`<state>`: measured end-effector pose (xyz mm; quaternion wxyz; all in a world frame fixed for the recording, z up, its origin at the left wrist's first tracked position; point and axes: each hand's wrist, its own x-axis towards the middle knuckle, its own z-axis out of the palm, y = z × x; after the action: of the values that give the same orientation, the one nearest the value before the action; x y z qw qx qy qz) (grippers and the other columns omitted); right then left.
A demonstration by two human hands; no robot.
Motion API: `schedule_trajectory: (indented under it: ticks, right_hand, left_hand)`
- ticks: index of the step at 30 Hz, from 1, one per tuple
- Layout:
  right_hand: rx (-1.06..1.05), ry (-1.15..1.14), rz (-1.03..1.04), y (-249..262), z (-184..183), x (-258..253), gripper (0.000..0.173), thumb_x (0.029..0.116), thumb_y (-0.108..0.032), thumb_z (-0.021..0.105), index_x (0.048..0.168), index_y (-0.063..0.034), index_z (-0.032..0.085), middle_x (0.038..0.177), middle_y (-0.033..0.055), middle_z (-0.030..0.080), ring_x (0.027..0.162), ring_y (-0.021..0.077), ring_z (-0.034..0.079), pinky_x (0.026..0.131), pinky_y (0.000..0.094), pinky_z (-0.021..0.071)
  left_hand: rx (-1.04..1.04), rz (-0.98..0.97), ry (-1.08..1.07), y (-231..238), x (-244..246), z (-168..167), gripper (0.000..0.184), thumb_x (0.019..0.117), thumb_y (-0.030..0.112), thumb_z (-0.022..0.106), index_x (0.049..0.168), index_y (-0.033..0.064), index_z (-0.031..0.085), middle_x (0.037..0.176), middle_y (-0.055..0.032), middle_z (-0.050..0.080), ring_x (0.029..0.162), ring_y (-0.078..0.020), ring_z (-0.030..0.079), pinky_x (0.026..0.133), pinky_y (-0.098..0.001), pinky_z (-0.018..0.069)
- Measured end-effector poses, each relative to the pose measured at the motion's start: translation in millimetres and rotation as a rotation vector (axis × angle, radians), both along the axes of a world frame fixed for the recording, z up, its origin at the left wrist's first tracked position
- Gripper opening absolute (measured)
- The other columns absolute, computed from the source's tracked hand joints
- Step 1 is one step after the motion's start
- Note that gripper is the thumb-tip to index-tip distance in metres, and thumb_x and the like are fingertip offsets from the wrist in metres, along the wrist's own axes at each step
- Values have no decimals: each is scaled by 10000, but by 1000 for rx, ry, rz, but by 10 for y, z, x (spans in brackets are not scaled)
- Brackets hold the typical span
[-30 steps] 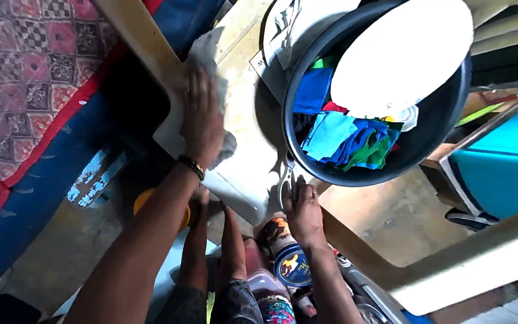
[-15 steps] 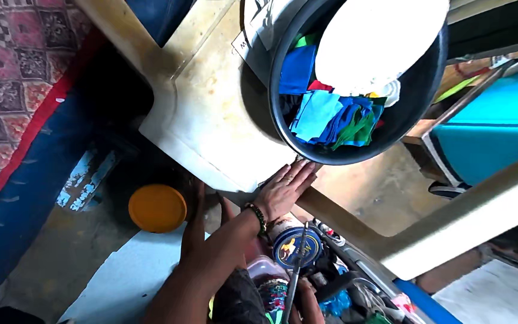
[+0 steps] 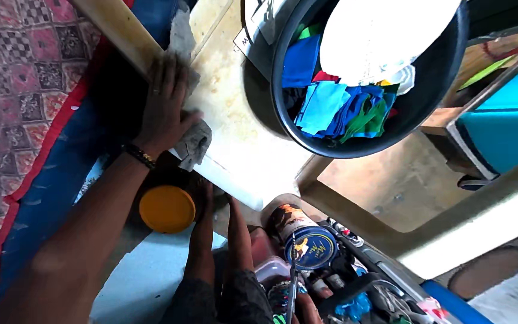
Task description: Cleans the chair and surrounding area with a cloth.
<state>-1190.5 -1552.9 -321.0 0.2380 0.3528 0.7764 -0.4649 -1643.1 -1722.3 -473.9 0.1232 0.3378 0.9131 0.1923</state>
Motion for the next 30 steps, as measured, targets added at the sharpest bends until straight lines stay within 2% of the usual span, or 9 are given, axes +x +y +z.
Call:
schedule_trajectory:
  ticks: [2, 4, 6, 10, 15, 17, 19, 22, 30]
  right_hand:
    - [-5, 21, -10, -10, 5, 27, 278, 885, 25, 547, 1091, 212, 555, 918, 288, 633, 781, 254, 648, 759, 367, 557]
    - [-13, 6, -20, 15, 32, 51, 285, 885, 21, 550, 1098, 211, 555, 931, 286, 625, 794, 257, 641, 761, 370, 554]
    - [-2, -9, -30, 41, 38, 84, 294, 873, 26, 554, 1100, 212, 556, 936, 287, 624, 792, 252, 641, 754, 365, 555]
    - [-20, -33, -59, 60, 5, 110, 307, 878, 45, 546, 1128, 222, 551, 993, 311, 630, 832, 291, 656, 788, 402, 561]
    - [-4, -11, -65, 37, 56, 74, 300, 881, 28, 551, 1114, 217, 556, 971, 305, 630, 812, 279, 655, 769, 392, 560]
    - [8, -6, -69, 40, 95, 106, 296, 873, 22, 548, 1098, 213, 558, 953, 287, 628, 800, 252, 647, 761, 366, 555]
    - [14, -5, -76, 45, 84, 113, 308, 873, 26, 543, 1108, 224, 557, 958, 301, 629, 803, 270, 649, 765, 383, 555]
    - [16, -2, -81, 32, 49, 92, 306, 888, 18, 539, 1112, 226, 546, 943, 294, 630, 795, 262, 650, 761, 385, 555]
    - [-9, 52, -31, -86, -66, -69, 284, 898, 8, 528, 1083, 223, 548, 944, 304, 625, 815, 264, 645, 779, 376, 555]
  left_hand:
    - [3, -163, -10, -111, 16, -2, 1085, 814, 790, 584, 1601, 85, 339, 1657, -352, 57, 1528, -561, -8, 1235, -657, 32]
    - [-4, -252, -6, -163, 15, -95, 1221, 655, 877, 637, 1588, 130, 389, 1667, -336, 37, 1523, -568, -46, 1233, -664, 5]
    - [63, -243, 13, -163, 65, -175, 1051, 714, 754, 710, 1488, 68, 523, 1654, -318, 175, 1523, -568, 48, 1239, -643, 83]
    - [178, 93, -7, 50, 806, -102, 381, 953, 278, 714, 1067, -86, 695, 1328, -330, 588, 1273, -547, 512, 1068, -635, 409]
    - [615, 232, -80, 910, 1772, 96, 158, 741, -54, 761, 864, -26, 665, 1065, -242, 654, 1019, -337, 660, 905, -392, 557]
    - [681, 277, -59, 1275, 1906, 169, 229, 699, -72, 765, 902, -10, 679, 1079, -243, 649, 1018, -342, 656, 880, -385, 563]
    - [506, 233, -169, 1533, 1951, 146, 471, 666, -28, 834, 1121, 53, 744, 1300, -270, 607, 1228, -458, 567, 978, -535, 510]
    - [169, 75, -312, 1804, 2091, 15, 727, 789, 257, 842, 1467, 201, 586, 1619, -294, 301, 1517, -535, 169, 1217, -641, 174]
    - [172, -496, -429, 1806, 1781, -61, 500, 965, 119, 659, 1460, 139, 588, 1621, -116, 401, 1534, -341, 282, 1266, -502, 154]
